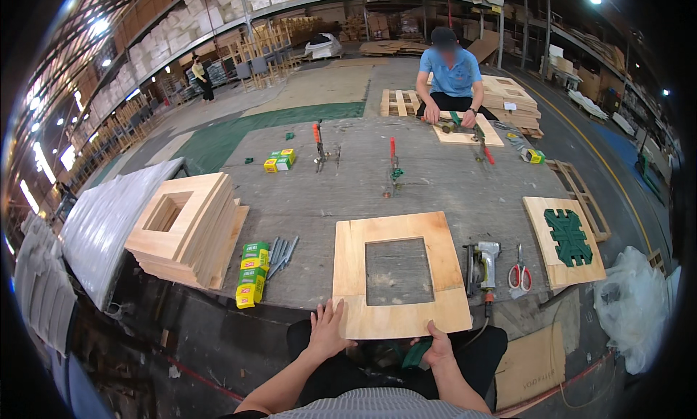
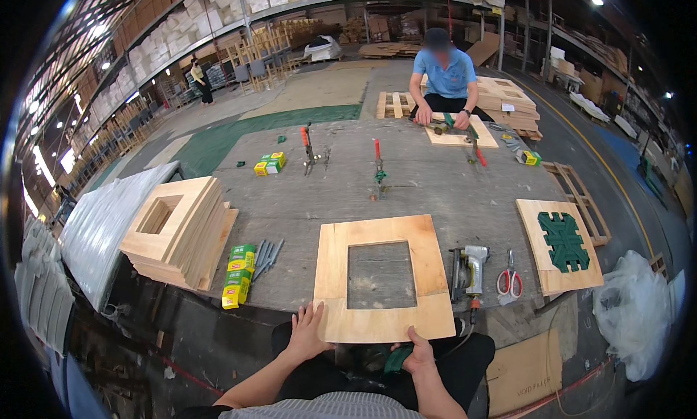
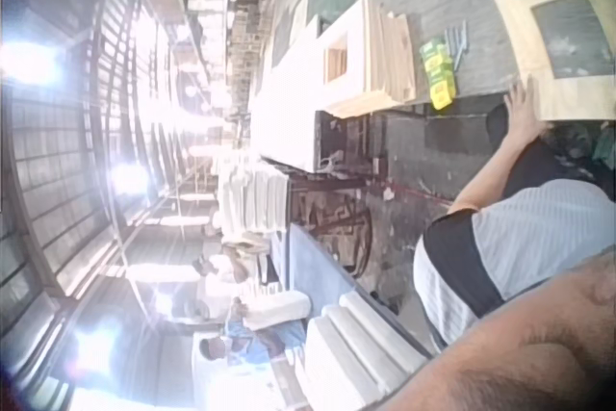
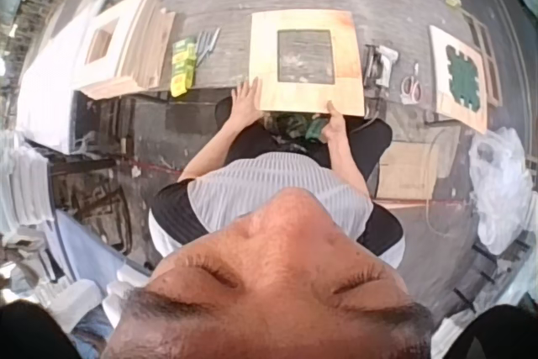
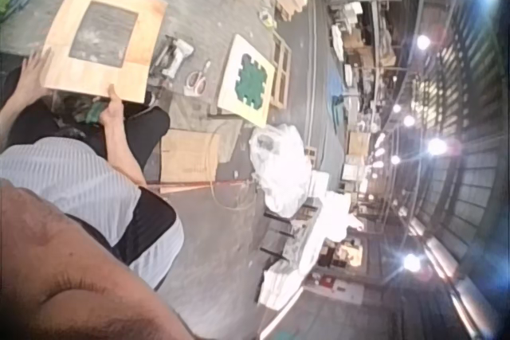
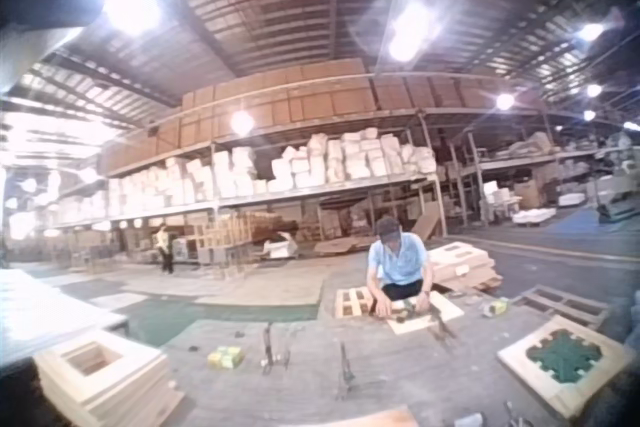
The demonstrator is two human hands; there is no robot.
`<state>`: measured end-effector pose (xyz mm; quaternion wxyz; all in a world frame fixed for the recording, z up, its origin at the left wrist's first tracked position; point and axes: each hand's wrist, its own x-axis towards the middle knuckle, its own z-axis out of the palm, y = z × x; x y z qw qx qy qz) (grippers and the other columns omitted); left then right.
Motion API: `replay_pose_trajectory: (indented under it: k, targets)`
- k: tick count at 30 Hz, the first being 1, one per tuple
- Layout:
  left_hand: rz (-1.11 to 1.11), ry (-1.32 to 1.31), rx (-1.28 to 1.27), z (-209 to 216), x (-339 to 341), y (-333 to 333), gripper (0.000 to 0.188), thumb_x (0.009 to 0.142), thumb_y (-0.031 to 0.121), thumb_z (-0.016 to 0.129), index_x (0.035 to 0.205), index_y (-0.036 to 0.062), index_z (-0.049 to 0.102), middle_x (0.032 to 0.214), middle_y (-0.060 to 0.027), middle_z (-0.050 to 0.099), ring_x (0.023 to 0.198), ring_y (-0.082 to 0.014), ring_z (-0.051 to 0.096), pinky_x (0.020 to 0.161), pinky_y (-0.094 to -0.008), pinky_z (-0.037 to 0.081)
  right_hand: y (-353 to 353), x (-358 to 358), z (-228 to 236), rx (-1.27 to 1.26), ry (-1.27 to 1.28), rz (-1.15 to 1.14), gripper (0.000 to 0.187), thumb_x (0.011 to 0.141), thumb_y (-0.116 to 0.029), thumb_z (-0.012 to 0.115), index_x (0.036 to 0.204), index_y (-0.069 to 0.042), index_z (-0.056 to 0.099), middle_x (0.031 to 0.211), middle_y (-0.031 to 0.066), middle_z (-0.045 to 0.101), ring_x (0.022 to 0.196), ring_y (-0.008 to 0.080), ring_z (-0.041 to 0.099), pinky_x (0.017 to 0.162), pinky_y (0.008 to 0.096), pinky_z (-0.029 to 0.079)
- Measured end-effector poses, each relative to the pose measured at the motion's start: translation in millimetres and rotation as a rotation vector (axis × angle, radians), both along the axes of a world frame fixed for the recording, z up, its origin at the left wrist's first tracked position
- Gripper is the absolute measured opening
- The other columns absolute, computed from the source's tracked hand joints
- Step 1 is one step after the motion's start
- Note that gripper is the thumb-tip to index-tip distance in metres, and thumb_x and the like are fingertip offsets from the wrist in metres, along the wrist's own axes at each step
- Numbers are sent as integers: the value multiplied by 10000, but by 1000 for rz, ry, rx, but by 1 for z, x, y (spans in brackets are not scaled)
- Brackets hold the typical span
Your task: The person sits on the floor and attaches green plastic strips to a square wooden board using a pneumatic nail gun. They fold the strips into a pattern and secure them with nails, then switch to a new board with a square cutout and continue attaching strips along the edges.
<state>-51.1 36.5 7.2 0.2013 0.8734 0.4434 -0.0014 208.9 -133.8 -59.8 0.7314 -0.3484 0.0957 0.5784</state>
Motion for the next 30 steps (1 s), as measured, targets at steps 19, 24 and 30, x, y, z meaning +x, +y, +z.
replay_pose_trajectory:
  k: [19, 24, 30]
  targets:
    - [34, -234, 131, 12, 1, -20, 1126, 771, 373, 897, 1644, 84, 249, 1660, -276, 249, 1535, -468, 239, 1242, -592, 217, -28, -7, 4, -117, -58, 206, 318, 1035, -291, 662, 1243, -64, 583, 973, 141, 689, 739, 272, 662, 710, 499, 594]
    - [168, -725, -785, 8, -12, -56, 709, 960, 247, 777, 1518, -37, 443, 1440, -208, 582, 1282, -259, 607, 1113, -371, 456, -18, -53, 51, -92, -244, 463, 264, 1097, -169, 526, 1315, -22, 550, 1079, 176, 710, 860, 296, 723, 777, 495, 634]
    - [194, -876, -1137, 50, 40, -55, 483, 1116, 331, 524, 1464, -3, 557, 1332, -107, 672, 1164, -164, 647, 980, -301, 521, 38, -76, 87, 86, -840, 625, 225, 1060, -148, 609, 1193, 28, 651, 1047, 79, 707, 882, 151, 672, 812, 315, 565]
